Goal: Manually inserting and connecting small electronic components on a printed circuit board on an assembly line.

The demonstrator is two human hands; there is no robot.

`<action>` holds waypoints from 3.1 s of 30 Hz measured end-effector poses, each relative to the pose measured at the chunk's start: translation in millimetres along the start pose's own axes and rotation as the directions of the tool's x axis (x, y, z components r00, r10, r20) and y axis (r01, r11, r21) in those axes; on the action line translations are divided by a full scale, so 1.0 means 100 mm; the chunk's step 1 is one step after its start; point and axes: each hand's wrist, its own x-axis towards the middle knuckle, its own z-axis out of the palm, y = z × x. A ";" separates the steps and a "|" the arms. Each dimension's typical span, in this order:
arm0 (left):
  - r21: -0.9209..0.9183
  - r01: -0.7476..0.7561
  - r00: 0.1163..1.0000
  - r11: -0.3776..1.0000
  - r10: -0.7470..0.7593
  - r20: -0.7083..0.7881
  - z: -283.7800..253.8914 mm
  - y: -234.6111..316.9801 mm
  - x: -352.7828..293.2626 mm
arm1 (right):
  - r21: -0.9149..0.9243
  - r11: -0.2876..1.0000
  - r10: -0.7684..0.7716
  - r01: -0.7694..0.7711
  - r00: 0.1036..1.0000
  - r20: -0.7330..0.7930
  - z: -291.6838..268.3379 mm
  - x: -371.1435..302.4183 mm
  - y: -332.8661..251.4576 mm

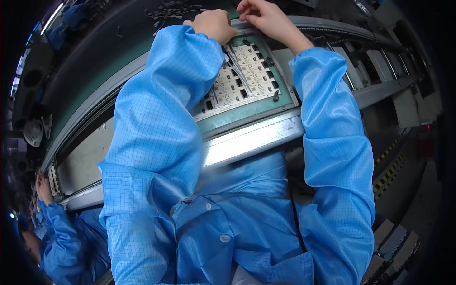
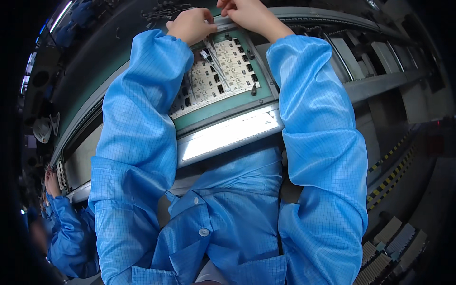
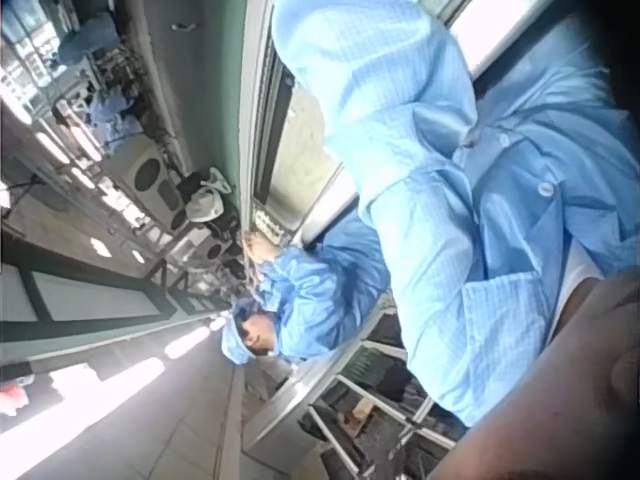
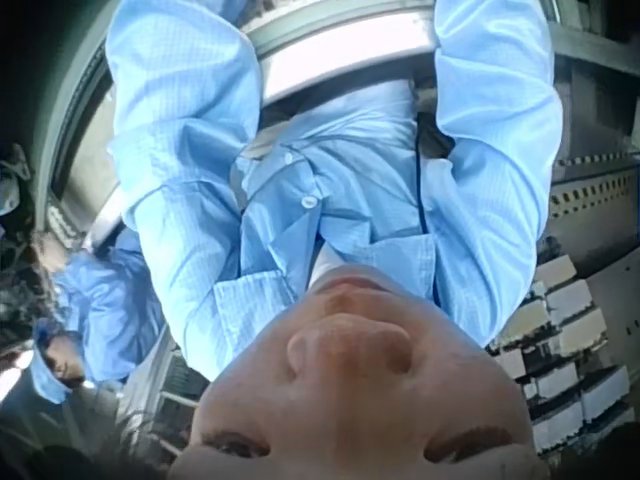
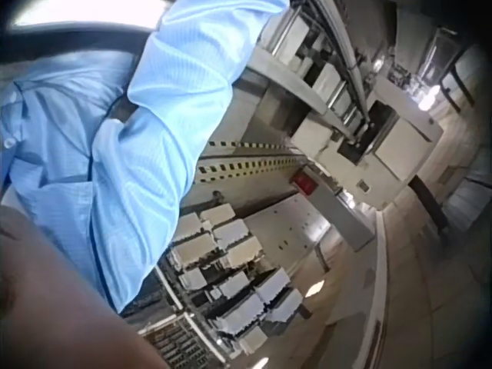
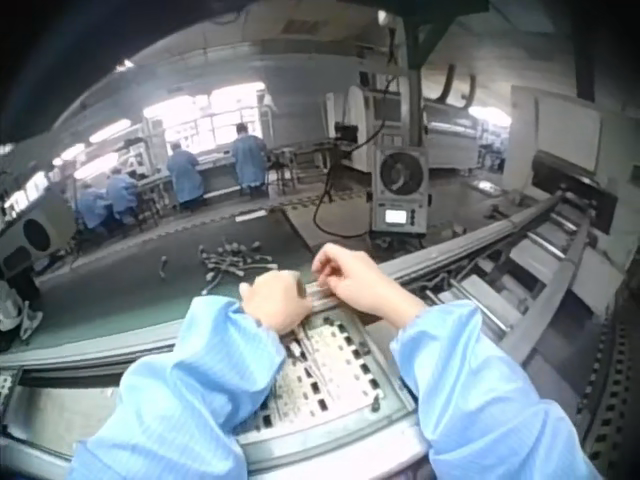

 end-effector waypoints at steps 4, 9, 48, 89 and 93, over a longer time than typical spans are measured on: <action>-0.196 -0.031 0.999 0.980 0.036 0.018 0.03 -0.06 0.03 | 0.014 1.000 -0.019 0.019 0.999 -0.044 -0.07 0.01 0.10; -0.136 -0.028 0.993 0.990 0.012 -0.116 0.14 0.02 0.02 | -0.065 0.997 -0.044 0.040 0.998 -0.052 -0.10 0.00 0.22; -0.530 -0.316 0.928 0.786 0.140 -0.346 0.15 -0.08 -0.29 | -0.395 0.916 -0.100 0.075 0.994 -0.043 -0.12 -0.37 -0.09; 0.055 -0.284 0.935 0.957 0.289 -0.206 0.07 -0.02 -0.24 | -0.542 0.834 -0.122 0.098 0.993 -0.007 -0.04 -0.51 0.02; 0.041 0.014 0.999 0.999 -0.013 -0.033 -0.28 -0.54 -0.08 | -0.549 0.813 -0.246 0.195 0.969 -0.020 -0.05 -0.50 0.01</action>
